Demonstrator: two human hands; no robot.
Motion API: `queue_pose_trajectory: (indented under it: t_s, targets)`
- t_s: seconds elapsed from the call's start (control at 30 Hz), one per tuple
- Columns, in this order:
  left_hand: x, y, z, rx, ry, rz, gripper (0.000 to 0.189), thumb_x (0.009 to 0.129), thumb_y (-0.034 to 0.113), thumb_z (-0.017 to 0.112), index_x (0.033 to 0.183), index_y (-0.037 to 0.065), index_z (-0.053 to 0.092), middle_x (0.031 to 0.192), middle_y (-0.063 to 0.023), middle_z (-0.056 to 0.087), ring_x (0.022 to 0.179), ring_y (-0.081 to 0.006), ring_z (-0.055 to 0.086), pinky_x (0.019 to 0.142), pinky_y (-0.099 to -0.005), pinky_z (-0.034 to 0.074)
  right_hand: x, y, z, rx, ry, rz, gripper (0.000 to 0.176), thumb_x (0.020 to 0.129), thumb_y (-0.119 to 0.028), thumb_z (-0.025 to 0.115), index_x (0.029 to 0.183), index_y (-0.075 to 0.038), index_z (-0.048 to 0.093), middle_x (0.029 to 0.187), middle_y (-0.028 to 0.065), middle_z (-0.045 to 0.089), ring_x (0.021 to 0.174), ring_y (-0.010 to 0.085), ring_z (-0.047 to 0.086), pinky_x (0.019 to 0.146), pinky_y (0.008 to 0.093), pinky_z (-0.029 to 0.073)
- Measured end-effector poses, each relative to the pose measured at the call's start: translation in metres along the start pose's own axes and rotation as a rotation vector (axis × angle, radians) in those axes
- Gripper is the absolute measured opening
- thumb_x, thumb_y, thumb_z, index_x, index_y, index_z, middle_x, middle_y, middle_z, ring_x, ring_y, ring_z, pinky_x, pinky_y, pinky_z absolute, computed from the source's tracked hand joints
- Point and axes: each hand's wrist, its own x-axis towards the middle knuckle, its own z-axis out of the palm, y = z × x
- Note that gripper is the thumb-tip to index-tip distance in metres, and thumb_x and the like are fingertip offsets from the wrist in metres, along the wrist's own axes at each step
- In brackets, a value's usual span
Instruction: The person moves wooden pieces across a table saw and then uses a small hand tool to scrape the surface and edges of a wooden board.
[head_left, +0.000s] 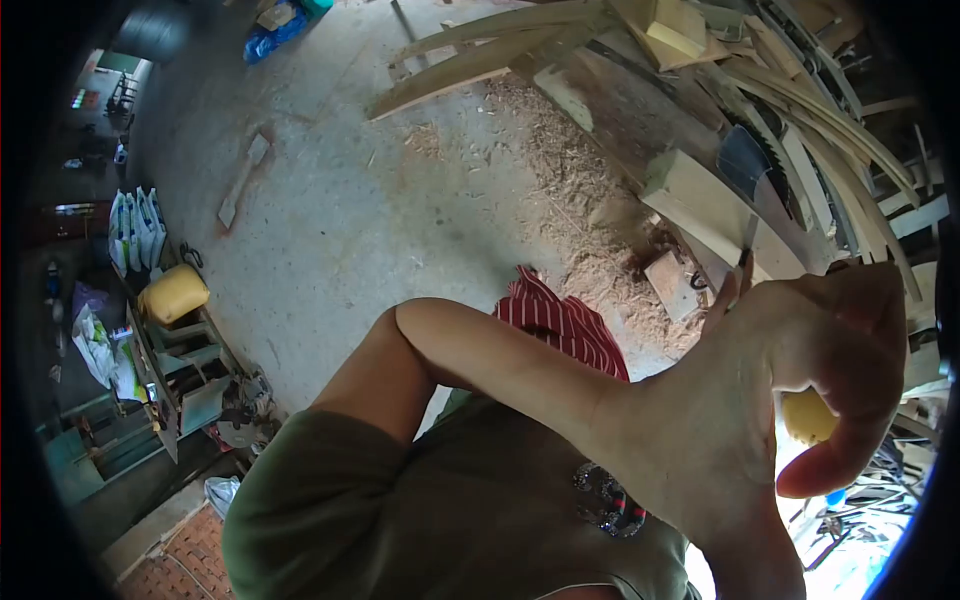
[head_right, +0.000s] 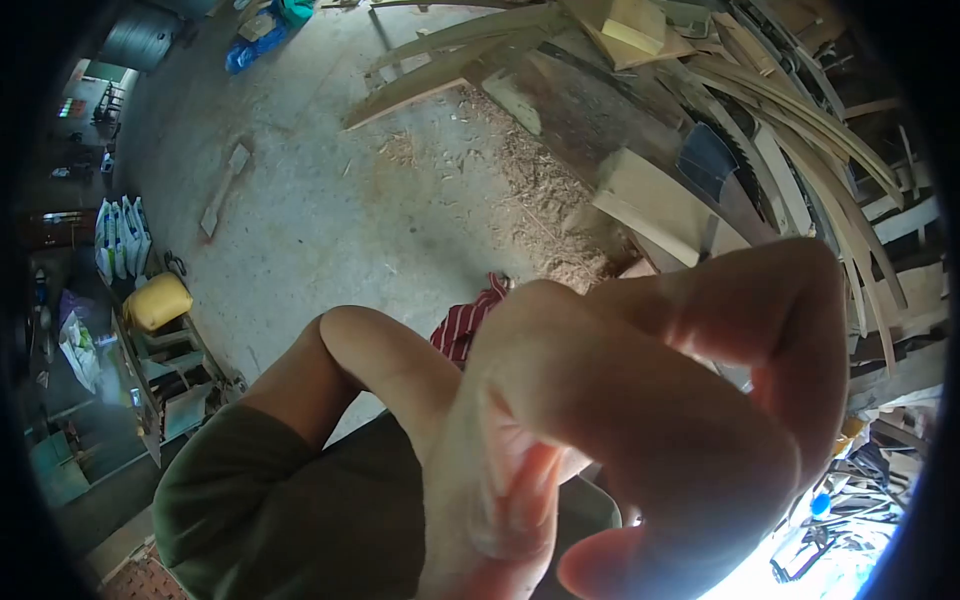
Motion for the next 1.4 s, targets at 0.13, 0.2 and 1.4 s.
queue_pose_trajectory:
  t_s: [0.13,0.2,1.4]
  targets:
    - [-0.007,-0.021,0.033,-0.063,0.094,-0.167,0.063,0.04,0.054,0.092,0.054,0.011,0.048,0.073,-0.0007,0.049,0.076,-0.0149,0.048,0.063,-0.0265,0.036,0.003,0.01,-0.013,0.021,-0.014,-0.043,0.043,0.098,-0.027,0.052,0.141,-0.019,0.051,0.089,0.0231,0.067,0.075,0.0387,0.067,0.064,0.0445,0.052]
    - [-0.013,-0.026,0.04,0.056,0.042,-0.179,0.061,0.04,0.053,0.09,0.05,0.01,0.047,0.07,-0.0004,0.049,0.073,-0.0141,0.049,0.063,-0.027,0.037,0.005,0.013,-0.021,0.038,-0.019,-0.059,0.043,0.098,-0.027,0.052,0.141,-0.02,0.051,0.087,0.0232,0.067,0.074,0.0387,0.066,0.063,0.0445,0.051]
    - [-0.044,-0.078,0.11,0.089,-0.196,-0.102,0.051,0.051,0.045,0.091,0.055,0.011,0.053,0.056,0.0048,0.051,0.062,-0.0113,0.049,0.059,-0.0274,0.035,0.038,-0.002,-0.041,0.282,-0.114,-0.126,0.047,0.088,-0.015,0.055,0.135,-0.011,0.055,0.084,0.0294,0.062,0.074,0.048,0.061,0.064,0.0511,0.047]
